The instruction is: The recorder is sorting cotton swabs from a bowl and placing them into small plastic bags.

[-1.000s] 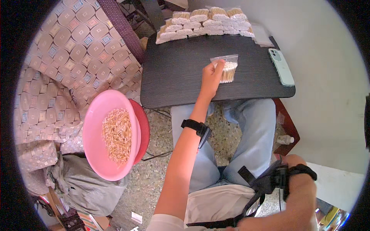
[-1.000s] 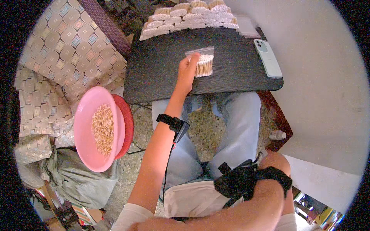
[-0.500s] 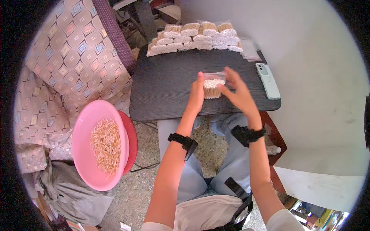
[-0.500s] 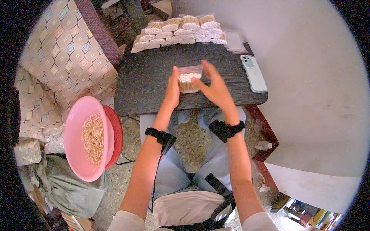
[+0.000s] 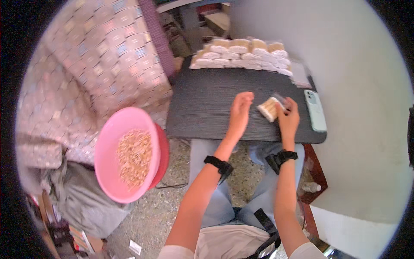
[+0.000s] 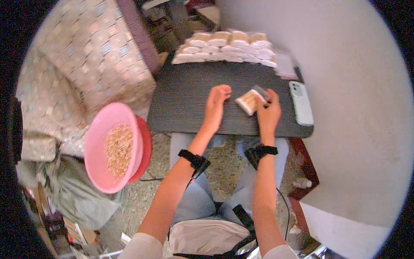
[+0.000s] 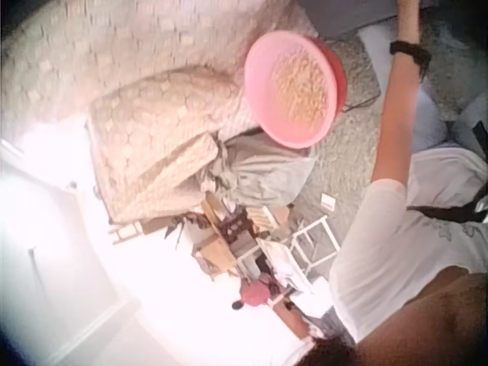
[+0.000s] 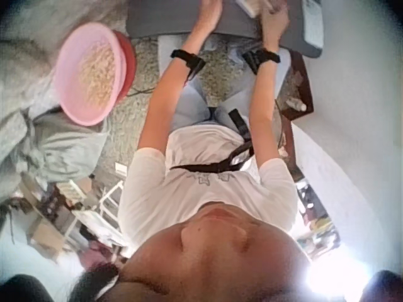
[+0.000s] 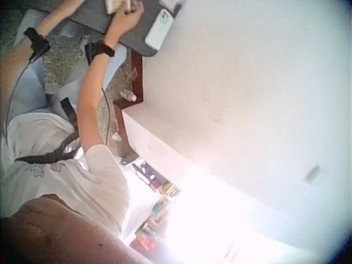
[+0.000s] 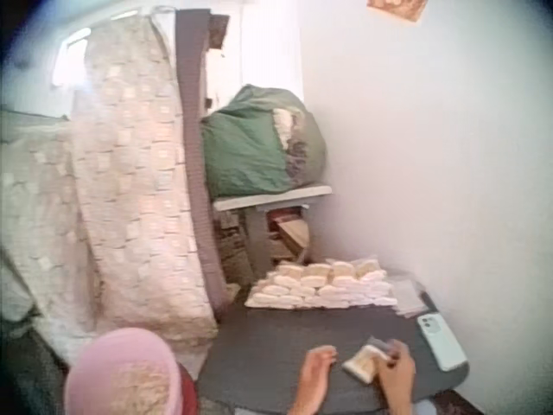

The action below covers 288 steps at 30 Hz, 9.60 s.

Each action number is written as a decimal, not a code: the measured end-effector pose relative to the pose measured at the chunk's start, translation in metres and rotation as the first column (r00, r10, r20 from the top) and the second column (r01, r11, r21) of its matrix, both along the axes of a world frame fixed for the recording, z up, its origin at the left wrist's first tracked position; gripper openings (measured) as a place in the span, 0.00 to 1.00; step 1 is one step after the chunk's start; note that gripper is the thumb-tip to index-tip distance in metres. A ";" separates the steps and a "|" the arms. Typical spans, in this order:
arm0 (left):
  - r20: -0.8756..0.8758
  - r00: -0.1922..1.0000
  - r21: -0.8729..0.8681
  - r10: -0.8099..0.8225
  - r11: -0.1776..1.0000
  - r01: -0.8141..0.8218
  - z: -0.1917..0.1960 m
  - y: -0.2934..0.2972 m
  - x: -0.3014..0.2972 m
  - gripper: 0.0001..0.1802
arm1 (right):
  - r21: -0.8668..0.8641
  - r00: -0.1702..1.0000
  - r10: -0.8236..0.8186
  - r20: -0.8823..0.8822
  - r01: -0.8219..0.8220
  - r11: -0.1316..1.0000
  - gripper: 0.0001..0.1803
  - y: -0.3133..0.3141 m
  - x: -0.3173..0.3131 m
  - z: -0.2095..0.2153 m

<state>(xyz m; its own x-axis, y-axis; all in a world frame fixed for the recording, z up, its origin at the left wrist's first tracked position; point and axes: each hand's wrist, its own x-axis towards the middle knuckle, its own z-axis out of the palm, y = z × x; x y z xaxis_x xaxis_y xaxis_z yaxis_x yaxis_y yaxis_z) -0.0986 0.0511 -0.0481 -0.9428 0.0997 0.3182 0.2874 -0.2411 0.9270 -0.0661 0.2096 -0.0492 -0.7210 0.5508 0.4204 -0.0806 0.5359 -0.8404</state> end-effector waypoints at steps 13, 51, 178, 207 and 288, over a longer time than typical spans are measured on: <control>0.011 0.966 -0.936 0.259 0.343 -0.082 0.115 -0.285 0.108 0.27 | 0.132 0.991 0.094 0.099 -0.107 0.985 0.15 0.004 0.004 -0.004; 0.334 0.893 -0.937 0.303 0.211 0.279 0.036 -0.428 0.094 0.29 | 0.180 0.987 0.117 0.107 -0.135 0.974 0.11 0.000 0.003 -0.003; -0.499 0.865 -0.826 0.057 0.270 -0.495 -0.007 -0.098 -0.048 0.35 | -0.116 0.184 0.697 -0.693 -0.983 0.145 0.23 -0.099 0.167 0.210; -0.421 0.905 -0.864 0.065 0.276 -0.422 -0.009 -0.108 -0.052 0.33 | -0.030 -0.085 0.502 -0.861 -0.976 -0.217 0.21 -0.140 0.193 0.217; -0.560 0.826 -0.766 0.058 0.344 -0.543 -0.027 -0.115 -0.063 0.28 | 0.420 0.117 0.930 0.348 -0.907 -0.043 0.08 -0.071 0.169 0.200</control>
<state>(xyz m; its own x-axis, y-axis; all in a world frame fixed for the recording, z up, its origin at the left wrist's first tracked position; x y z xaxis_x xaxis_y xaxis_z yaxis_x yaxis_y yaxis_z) -0.1614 -0.0638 -0.0747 -0.7858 0.2781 0.5524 0.5063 0.8022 0.3165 0.1033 0.1385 0.1513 -0.4134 -0.8475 0.3328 -0.8360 0.2085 -0.5076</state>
